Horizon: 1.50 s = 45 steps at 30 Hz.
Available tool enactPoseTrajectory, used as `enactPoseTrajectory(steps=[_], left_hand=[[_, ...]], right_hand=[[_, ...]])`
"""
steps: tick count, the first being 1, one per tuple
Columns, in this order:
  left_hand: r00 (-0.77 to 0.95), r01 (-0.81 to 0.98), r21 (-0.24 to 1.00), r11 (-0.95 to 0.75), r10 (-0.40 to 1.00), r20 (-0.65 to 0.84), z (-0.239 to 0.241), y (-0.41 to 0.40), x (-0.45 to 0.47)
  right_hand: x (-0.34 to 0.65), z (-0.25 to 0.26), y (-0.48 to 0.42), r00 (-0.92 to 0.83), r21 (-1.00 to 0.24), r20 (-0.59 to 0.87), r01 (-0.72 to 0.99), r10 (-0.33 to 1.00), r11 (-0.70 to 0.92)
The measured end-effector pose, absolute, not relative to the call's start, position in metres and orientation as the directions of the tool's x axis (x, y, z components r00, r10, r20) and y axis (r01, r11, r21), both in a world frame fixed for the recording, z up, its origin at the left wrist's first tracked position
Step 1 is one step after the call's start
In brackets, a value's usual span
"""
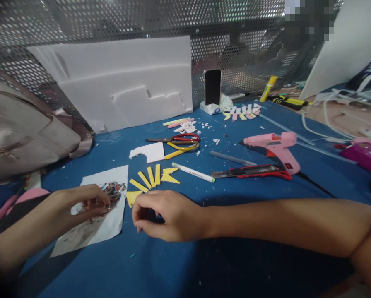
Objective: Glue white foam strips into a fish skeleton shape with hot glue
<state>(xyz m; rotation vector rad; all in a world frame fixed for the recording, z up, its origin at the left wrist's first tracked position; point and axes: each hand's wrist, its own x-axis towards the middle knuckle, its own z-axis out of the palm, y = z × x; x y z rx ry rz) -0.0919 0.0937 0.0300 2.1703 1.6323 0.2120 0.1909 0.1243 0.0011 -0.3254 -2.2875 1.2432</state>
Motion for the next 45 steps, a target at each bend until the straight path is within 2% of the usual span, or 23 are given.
enactPoseTrajectory(steps=[5, 21, 24, 27, 32, 38, 45], left_hand=[[0.307, 0.876, 0.425, -0.228, 0.943, -0.126, 0.023, 0.091, -0.081], [0.353, 0.839, 0.421, -0.343, 0.934, 0.058, 0.033, 0.086, -0.074], [0.356, 0.799, 0.482, -0.360, 0.929, 0.104, 0.038, 0.081, -0.065], [0.367, 0.696, 0.621, -0.361, 0.922, 0.125, 0.033, 0.069, -0.047], [0.190, 0.514, 0.827, -0.229, 0.970, 0.151, 0.012, 0.047, -0.020], [0.041, 0.470, 0.861, -0.196, 0.979, 0.201, 0.003, 0.044, -0.022], [0.051, 0.498, 0.839, -0.219, 0.973, 0.224, 0.004, 0.044, -0.024]], right_hand=[[0.190, -0.001, 0.125, -0.839, -0.829, 0.319, -0.021, 0.442, 0.559], [0.190, -0.002, 0.125, -0.843, -0.828, 0.316, -0.020, 0.435, 0.561], [0.191, 0.000, 0.124, -0.829, -0.860, 0.298, -0.019, 0.472, 0.510], [0.192, 0.002, 0.123, -0.807, -0.890, 0.284, -0.021, 0.517, 0.456], [0.193, 0.001, 0.123, -0.801, -0.904, 0.288, -0.047, 0.525, 0.425], [0.194, 0.003, 0.124, -0.815, -0.816, 0.341, -0.008, 0.469, 0.579], [0.194, 0.000, 0.123, -0.815, -0.730, 0.341, 0.084, 0.468, 0.678]])
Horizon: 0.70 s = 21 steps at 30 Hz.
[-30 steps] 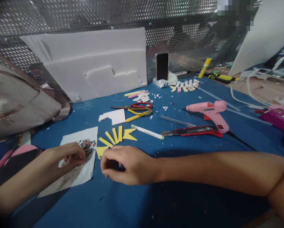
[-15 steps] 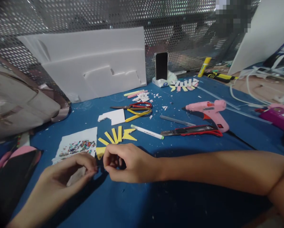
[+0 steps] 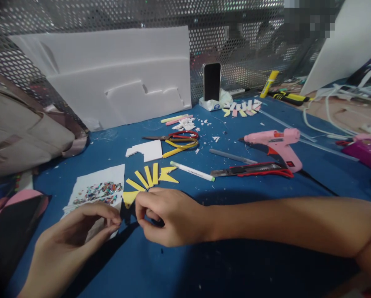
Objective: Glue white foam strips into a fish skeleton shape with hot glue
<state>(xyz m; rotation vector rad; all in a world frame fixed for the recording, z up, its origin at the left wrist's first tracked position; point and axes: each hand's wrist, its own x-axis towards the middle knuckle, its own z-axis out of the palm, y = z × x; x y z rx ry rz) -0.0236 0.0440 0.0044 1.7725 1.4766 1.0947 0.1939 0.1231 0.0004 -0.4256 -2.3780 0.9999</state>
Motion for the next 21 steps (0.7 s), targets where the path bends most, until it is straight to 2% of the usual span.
enactPoseTrajectory(steps=[5, 12, 21], left_hand=[[0.087, 0.534, 0.811, -0.240, 0.969, 0.230, 0.0028, 0.0444, -0.0228], [0.218, 0.540, 0.731, -0.418, 0.908, 0.359, 0.0060, 0.0464, -0.0228], [0.110, 0.573, 0.753, -0.322, 0.942, 0.319, 0.0075, 0.0481, -0.0206]], right_hand=[[0.1933, -0.0021, 0.1221, -0.836, -0.685, 0.321, 0.119, 0.445, 0.719], [0.1936, -0.0010, 0.1221, -0.840, -0.668, 0.323, 0.124, 0.435, 0.734], [0.1934, 0.0027, 0.1243, -0.856, -0.711, 0.337, 0.041, 0.391, 0.702]])
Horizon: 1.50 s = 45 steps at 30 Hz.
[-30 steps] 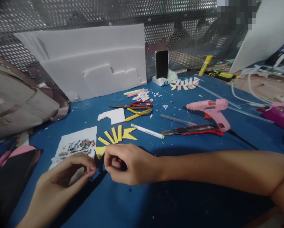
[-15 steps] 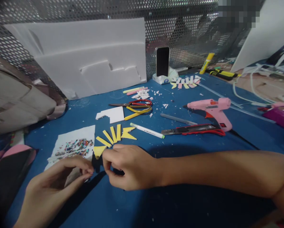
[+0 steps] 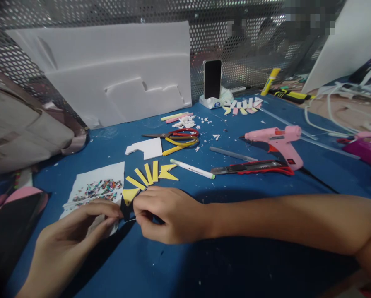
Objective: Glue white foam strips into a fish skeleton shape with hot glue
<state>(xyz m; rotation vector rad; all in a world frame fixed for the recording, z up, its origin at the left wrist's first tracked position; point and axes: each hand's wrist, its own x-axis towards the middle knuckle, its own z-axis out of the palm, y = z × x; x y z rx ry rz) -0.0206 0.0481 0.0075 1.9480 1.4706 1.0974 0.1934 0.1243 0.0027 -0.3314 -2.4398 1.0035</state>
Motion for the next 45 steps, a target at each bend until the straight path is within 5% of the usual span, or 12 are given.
enactPoseTrajectory(steps=[29, 45], left_hand=[[0.124, 0.513, 0.791, -0.334, 0.941, 0.316, 0.0060, 0.0480, -0.0211], [0.133, 0.523, 0.787, -0.327, 0.943, 0.304, 0.0035, 0.0475, -0.0220]], right_hand=[[0.1927, 0.0014, 0.1253, -0.810, -0.779, 0.355, 0.021, 0.468, 0.627], [0.1926, -0.0019, 0.1244, -0.857, -0.746, 0.356, -0.022, 0.371, 0.666]])
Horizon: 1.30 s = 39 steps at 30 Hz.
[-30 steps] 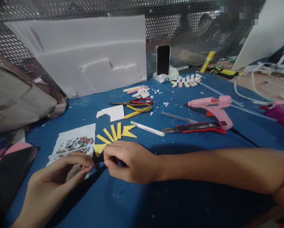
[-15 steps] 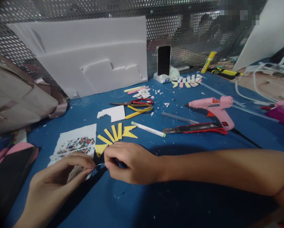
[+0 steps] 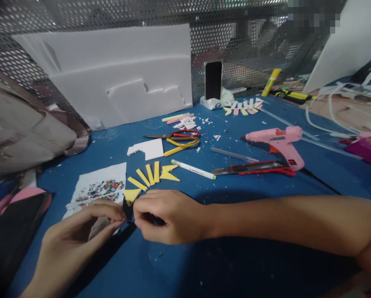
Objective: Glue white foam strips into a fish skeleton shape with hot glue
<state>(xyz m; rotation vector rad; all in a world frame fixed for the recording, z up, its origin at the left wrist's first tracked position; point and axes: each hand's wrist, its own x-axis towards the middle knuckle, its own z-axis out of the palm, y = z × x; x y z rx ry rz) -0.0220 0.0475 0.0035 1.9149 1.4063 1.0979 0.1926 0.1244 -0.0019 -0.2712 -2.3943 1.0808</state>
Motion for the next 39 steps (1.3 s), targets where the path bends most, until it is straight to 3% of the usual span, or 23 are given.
enactPoseTrajectory(steps=[18, 27, 34, 39], left_hand=[[0.291, 0.520, 0.719, -0.461, 0.887, 0.359, 0.007, 0.046, -0.022], [0.467, 0.559, 0.506, -0.657, 0.753, 0.463, 0.011, 0.042, -0.017], [0.465, 0.531, 0.525, -0.666, 0.746, 0.476, 0.005, 0.037, -0.020], [0.538, 0.551, 0.467, -0.691, 0.723, 0.434, 0.008, 0.031, -0.016]], right_hand=[[0.192, 0.000, 0.124, -0.876, -0.727, 0.329, 0.003, 0.352, 0.686], [0.190, -0.001, 0.123, -0.884, -0.680, 0.381, -0.069, 0.271, 0.730], [0.190, -0.002, 0.123, -0.886, -0.656, 0.398, -0.094, 0.237, 0.749], [0.191, -0.001, 0.123, -0.809, -0.681, 0.456, -0.049, 0.371, 0.731]])
